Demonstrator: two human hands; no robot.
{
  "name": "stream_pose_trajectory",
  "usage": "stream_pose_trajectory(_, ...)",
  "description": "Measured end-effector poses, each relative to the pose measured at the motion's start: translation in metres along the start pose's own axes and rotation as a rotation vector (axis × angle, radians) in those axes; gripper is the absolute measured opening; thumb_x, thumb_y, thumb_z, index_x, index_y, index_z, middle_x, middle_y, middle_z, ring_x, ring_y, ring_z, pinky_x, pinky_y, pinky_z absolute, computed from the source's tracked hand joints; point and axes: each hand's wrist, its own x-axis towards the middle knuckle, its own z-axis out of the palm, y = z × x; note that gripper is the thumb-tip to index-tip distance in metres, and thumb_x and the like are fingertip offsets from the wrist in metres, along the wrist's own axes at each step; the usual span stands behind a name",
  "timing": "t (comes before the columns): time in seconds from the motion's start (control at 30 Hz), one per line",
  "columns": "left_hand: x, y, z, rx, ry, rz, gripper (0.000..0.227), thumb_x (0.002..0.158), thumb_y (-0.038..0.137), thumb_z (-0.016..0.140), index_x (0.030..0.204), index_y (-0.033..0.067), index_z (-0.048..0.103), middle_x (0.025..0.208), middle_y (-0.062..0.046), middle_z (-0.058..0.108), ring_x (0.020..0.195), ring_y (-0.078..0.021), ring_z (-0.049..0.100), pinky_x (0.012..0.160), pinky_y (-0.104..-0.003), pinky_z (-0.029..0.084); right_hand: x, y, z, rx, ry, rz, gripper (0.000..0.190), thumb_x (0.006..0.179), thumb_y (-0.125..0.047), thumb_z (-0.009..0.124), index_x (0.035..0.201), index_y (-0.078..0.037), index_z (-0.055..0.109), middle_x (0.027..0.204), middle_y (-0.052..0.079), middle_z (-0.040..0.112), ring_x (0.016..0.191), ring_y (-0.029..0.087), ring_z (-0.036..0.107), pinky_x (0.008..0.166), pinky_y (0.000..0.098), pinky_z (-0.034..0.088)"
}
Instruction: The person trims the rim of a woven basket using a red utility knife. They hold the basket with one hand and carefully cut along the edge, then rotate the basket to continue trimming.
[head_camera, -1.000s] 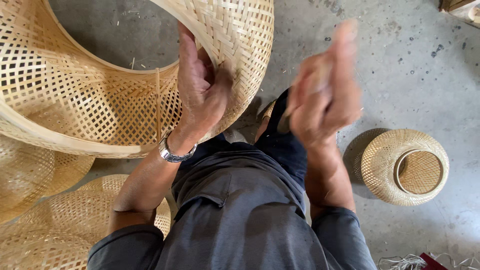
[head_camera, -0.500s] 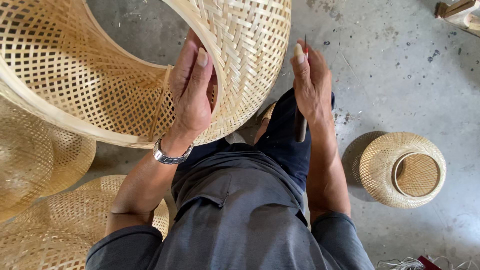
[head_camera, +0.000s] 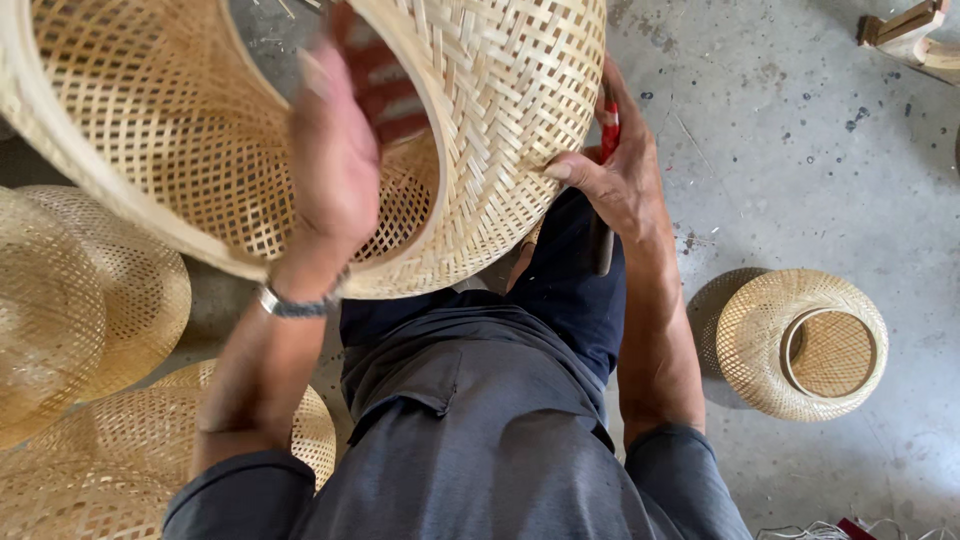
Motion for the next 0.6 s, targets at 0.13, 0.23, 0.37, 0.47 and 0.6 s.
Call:
stream_pose_trajectory(0.13,0.036,0.026,0.007,-0.173,-0.099,-0.034,0.02,0.118,0.025,0.056,0.127,0.007,0.057,0.124,-0.006,0.064,0.114,-0.013,0.066,0.105,-0.034,0.061,-0.006,-0.006,0.008,-0.052,0.053,0.014,0.118,0.078,-0.03,0.095,0.164,0.006,0.023,0.162,0.028,0.047,0.148,0.036,0.055,0.103,0.0427,0.061)
stream_pose_trajectory(0.23,0.046,0.029,0.022,-0.045,-0.121,0.035,0.022,0.119,0.013,0.063,0.136,0.0039,0.055,0.133,-0.009,0.064,0.12,-0.015,0.062,0.109,-0.033,0.055,-0.013,-0.008,0.012,-0.042,0.09,0.04,0.116,0.078,-0.029,0.092,0.162,0.005,0.019,0.161,0.028,0.043,0.141,0.036,0.058,0.097,0.0416,0.062)
stream_pose_trajectory(0.37,0.043,0.029,0.028,0.028,-0.118,0.016,0.026,0.115,0.008,0.066,0.138,0.0045,0.055,0.125,-0.011,0.068,0.113,-0.0163,0.068,0.102,-0.032,0.062,-0.021,0.002,0.033,0.024,0.102,0.066,0.113,0.081,-0.025,0.089,0.161,0.002,0.015,0.159,0.027,0.043,0.138,0.033,0.06,0.095,0.0394,0.062)
stream_pose_trajectory(0.47,0.035,0.028,0.028,0.094,-0.151,-0.001,0.041,0.113,0.013,0.065,0.147,0.0087,0.043,0.129,-0.014,0.069,0.114,-0.0169,0.071,0.101,-0.032,0.065,-0.025,0.009,0.045,-0.084,0.077,0.054,0.109,0.082,-0.026,0.088,0.163,0.001,0.02,0.162,0.025,0.044,0.143,0.03,0.056,0.093,0.0373,0.063)
stream_pose_trajectory(0.6,0.021,0.026,0.024,0.077,-0.149,-0.075,0.07,0.111,0.017,0.064,0.161,0.0154,0.014,0.139,-0.019,0.067,0.122,-0.018,0.07,0.106,-0.033,0.064,-0.027,0.02,0.051,-0.073,0.072,0.098,0.11,0.081,-0.029,0.089,0.165,0.0,0.024,0.161,0.023,0.05,0.147,0.029,0.053,0.098,0.0358,0.066)
